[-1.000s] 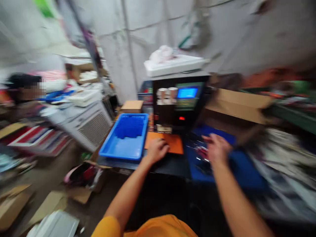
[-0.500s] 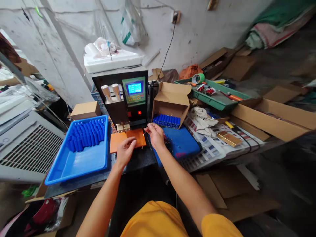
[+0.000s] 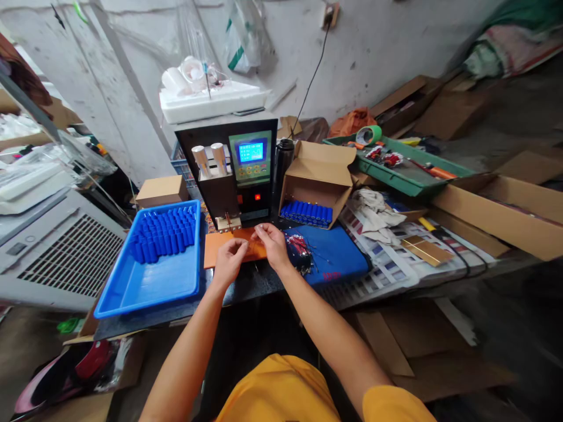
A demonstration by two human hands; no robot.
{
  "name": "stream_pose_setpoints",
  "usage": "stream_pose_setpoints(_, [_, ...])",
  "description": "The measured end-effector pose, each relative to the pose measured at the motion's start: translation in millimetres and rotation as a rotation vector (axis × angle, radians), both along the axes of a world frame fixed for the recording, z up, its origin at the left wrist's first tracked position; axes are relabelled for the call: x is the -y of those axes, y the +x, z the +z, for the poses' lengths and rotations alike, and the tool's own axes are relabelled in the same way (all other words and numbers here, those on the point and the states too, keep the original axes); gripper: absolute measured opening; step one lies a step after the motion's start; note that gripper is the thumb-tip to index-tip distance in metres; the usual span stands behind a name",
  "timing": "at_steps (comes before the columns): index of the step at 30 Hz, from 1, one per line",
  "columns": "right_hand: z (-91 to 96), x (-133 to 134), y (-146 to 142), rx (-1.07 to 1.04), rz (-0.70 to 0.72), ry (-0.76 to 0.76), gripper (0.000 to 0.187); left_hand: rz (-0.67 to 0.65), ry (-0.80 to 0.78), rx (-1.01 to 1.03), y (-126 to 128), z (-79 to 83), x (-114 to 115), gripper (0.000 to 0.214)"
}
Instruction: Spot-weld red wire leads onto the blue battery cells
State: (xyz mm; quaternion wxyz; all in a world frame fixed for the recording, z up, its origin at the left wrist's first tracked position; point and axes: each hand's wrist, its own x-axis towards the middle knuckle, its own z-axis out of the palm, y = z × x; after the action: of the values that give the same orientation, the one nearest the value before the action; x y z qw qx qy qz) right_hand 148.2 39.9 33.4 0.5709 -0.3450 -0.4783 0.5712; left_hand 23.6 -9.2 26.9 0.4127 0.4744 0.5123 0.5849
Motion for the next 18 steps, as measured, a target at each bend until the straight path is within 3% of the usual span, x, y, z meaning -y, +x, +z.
stream_pose_setpoints(6, [-4.0,3.3,-7.5,0.196,0.16,0.126,0.022,0.022,0.0,-0.035,-16.6,5.8,-0.9,0.027])
stream_pose_setpoints(12, [-10.6,2.6,-13.9,0.232,0.164,0.128,0.018,0.033,-0.063,-0.018,-19.4,2.5,3.4,0.03])
stream_pose_setpoints(18, [-20.3,-9.9,-16.0,0.272,-0.013,0.072,0.018,0.319,0.038,-0.213,-42.2,-11.4,7.0,0.024])
